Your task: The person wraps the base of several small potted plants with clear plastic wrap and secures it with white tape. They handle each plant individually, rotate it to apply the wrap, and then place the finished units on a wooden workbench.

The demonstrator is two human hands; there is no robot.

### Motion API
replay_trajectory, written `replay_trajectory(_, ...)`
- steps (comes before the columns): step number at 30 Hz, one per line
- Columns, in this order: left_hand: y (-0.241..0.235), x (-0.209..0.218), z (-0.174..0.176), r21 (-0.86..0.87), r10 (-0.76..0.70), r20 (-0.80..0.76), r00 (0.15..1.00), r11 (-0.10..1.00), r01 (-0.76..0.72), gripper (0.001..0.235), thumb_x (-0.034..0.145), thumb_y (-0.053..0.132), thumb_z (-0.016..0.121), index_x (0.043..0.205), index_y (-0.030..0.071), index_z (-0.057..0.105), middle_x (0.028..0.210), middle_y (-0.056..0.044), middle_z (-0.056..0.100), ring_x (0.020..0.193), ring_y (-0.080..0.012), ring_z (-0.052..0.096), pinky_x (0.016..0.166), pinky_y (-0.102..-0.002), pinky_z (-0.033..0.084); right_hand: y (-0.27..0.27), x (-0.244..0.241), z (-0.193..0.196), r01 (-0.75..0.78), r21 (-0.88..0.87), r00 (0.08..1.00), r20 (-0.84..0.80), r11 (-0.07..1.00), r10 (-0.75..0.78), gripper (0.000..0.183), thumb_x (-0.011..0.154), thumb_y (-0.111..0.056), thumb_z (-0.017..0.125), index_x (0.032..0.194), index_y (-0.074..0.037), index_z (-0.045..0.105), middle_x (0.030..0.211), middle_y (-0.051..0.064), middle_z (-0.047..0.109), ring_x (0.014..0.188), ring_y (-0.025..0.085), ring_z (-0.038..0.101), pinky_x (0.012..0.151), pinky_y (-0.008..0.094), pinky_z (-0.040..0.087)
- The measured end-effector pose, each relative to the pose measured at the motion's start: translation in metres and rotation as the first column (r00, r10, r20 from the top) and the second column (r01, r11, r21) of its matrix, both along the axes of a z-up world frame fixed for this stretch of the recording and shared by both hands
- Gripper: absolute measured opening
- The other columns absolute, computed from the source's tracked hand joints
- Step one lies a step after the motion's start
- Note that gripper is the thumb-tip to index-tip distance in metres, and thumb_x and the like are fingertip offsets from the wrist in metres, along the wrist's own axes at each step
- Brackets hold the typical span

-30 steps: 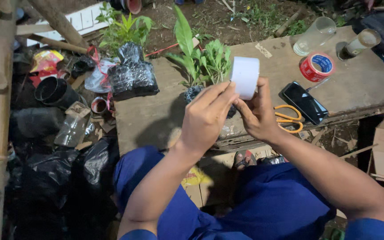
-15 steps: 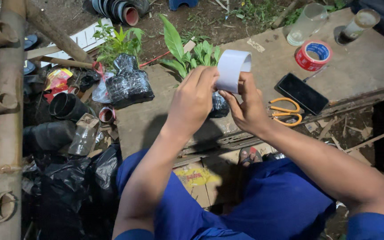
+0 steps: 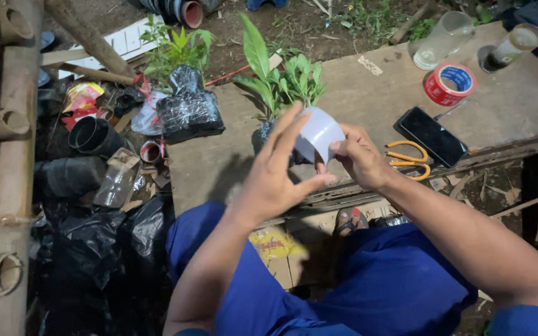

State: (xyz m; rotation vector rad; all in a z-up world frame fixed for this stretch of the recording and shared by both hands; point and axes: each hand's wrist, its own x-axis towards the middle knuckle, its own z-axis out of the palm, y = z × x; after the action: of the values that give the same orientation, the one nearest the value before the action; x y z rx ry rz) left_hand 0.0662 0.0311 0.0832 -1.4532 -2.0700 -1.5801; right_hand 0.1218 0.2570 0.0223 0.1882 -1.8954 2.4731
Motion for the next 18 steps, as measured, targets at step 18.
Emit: replay_trajectory(18,0.007,0.014,-0.033,0.078,0.179,-0.047,0.983,0.981,-0.175,0.074,0.081,0.006,0.085,0.146,0.003,0.051,0.156,-0.018,0.045,0.145,-0.0409,0.047,0.124,-0.049,0.042,-0.02,0.007,0.019,0.058,0.248,0.994,0.074,0.967,-0.079,0.022,0.094,-0.015,0.06,0.11,-0.002,0.067,0.093,0.004,0.068,0.085,0.011,0.064,0.075,0.032,0.059)
